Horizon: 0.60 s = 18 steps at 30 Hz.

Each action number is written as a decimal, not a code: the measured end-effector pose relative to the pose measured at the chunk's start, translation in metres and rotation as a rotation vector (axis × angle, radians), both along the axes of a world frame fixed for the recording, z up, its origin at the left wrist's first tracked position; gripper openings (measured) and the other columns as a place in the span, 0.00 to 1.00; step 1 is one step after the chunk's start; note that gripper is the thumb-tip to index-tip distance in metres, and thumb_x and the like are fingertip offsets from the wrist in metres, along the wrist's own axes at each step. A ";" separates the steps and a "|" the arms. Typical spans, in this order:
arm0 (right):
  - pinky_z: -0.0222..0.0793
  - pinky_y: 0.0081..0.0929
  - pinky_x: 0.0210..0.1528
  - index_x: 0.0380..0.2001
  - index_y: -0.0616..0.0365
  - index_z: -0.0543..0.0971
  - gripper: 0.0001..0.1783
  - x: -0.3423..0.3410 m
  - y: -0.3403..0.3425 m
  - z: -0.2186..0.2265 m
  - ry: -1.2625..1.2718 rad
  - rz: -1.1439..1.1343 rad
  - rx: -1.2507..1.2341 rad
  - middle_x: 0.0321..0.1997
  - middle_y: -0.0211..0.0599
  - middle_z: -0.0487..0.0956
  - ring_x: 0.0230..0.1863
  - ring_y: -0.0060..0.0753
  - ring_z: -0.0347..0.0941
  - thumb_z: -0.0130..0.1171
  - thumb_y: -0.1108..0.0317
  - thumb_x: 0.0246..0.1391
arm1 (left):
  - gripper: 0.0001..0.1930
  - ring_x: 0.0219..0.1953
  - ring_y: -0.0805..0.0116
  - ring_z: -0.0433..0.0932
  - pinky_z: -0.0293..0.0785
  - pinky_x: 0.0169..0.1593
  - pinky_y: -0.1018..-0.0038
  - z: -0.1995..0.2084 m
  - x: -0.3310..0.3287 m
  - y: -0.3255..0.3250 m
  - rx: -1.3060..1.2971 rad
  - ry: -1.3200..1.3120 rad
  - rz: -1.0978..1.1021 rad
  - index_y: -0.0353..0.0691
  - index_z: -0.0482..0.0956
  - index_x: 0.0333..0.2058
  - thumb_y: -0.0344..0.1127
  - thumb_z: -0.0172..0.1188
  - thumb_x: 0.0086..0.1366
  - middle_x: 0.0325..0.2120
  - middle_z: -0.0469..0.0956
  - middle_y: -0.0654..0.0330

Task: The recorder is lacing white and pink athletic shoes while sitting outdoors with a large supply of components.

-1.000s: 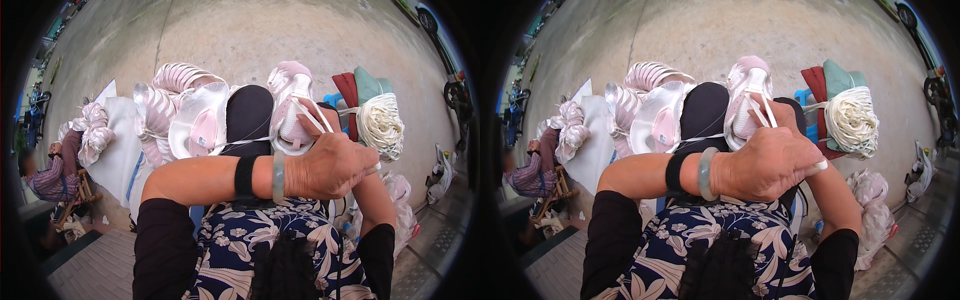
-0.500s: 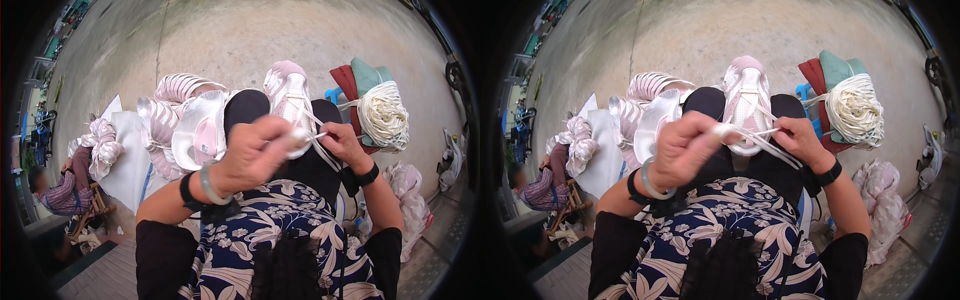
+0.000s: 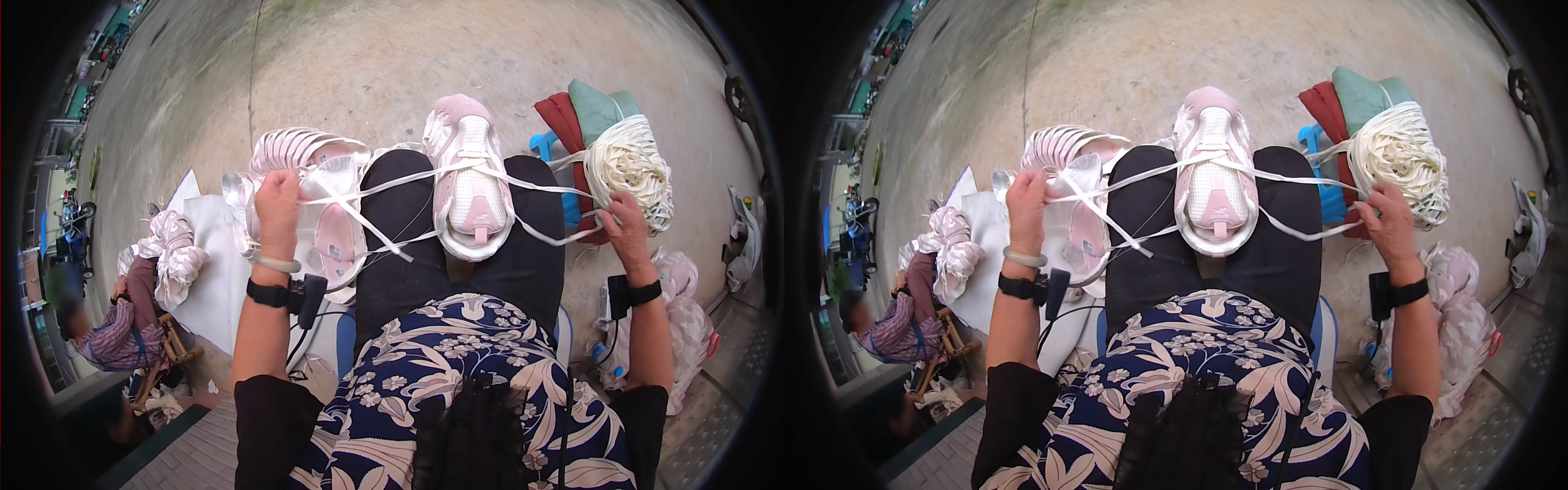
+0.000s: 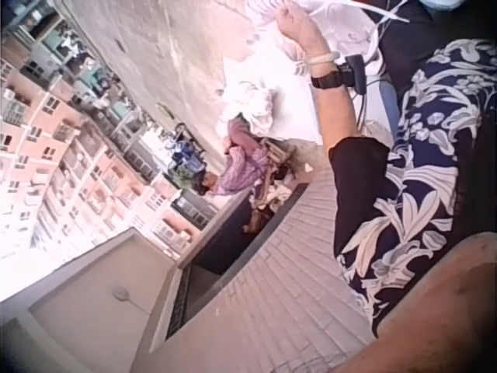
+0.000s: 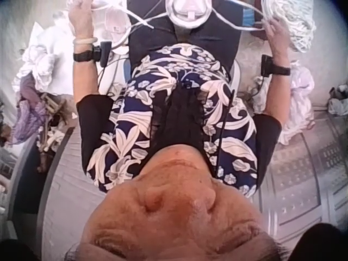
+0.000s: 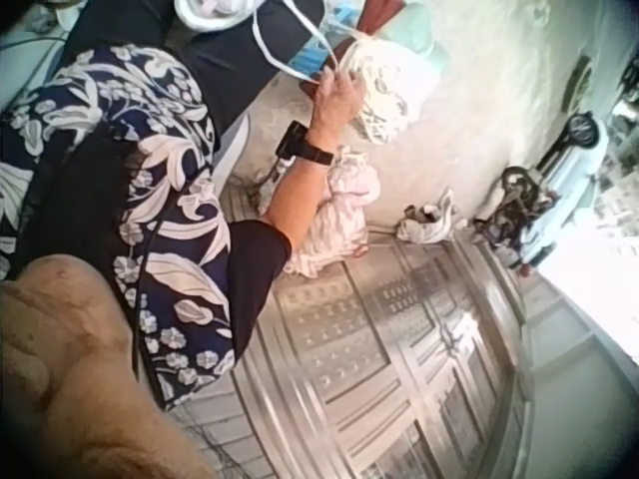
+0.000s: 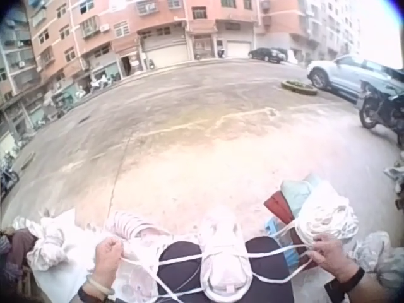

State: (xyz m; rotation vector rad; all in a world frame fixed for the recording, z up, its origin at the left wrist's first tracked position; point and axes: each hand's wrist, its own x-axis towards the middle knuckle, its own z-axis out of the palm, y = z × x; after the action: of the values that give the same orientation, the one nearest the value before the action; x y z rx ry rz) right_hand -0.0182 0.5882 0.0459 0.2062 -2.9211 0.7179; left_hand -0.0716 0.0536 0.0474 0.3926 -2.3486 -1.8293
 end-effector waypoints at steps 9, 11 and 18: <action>0.65 0.35 0.47 0.43 0.58 0.72 0.21 -0.035 -0.119 -0.003 0.192 0.349 -0.079 0.40 0.40 0.74 0.42 0.43 0.70 0.56 0.78 0.40 | 0.18 0.38 0.55 0.71 0.64 0.43 0.63 0.024 -0.008 0.151 -0.819 0.645 -0.599 0.37 0.71 0.42 0.27 0.53 0.49 0.32 0.74 0.54; 0.65 0.35 0.46 0.43 0.58 0.72 0.21 -0.037 -0.122 -0.003 0.150 0.413 -0.061 0.38 0.40 0.74 0.40 0.43 0.70 0.56 0.78 0.41 | 0.20 0.38 0.58 0.72 0.60 0.50 0.57 0.018 -0.008 0.160 -0.898 0.558 -0.761 0.37 0.68 0.47 0.24 0.51 0.52 0.31 0.74 0.56; 0.58 0.33 0.26 0.37 0.56 0.72 0.15 -0.025 -0.073 0.021 0.195 0.411 0.076 0.23 0.35 0.70 0.23 0.39 0.65 0.60 0.71 0.42 | 0.15 0.29 0.51 0.76 0.72 0.31 0.67 0.035 -0.008 0.124 -0.742 0.387 -0.763 0.37 0.71 0.43 0.28 0.55 0.54 0.27 0.76 0.50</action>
State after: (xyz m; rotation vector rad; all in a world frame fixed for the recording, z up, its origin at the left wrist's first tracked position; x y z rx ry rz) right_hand -0.0433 0.5148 0.0673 0.8513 -2.7434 0.5939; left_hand -0.0794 0.1780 0.0821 -0.9497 -2.7990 -0.8876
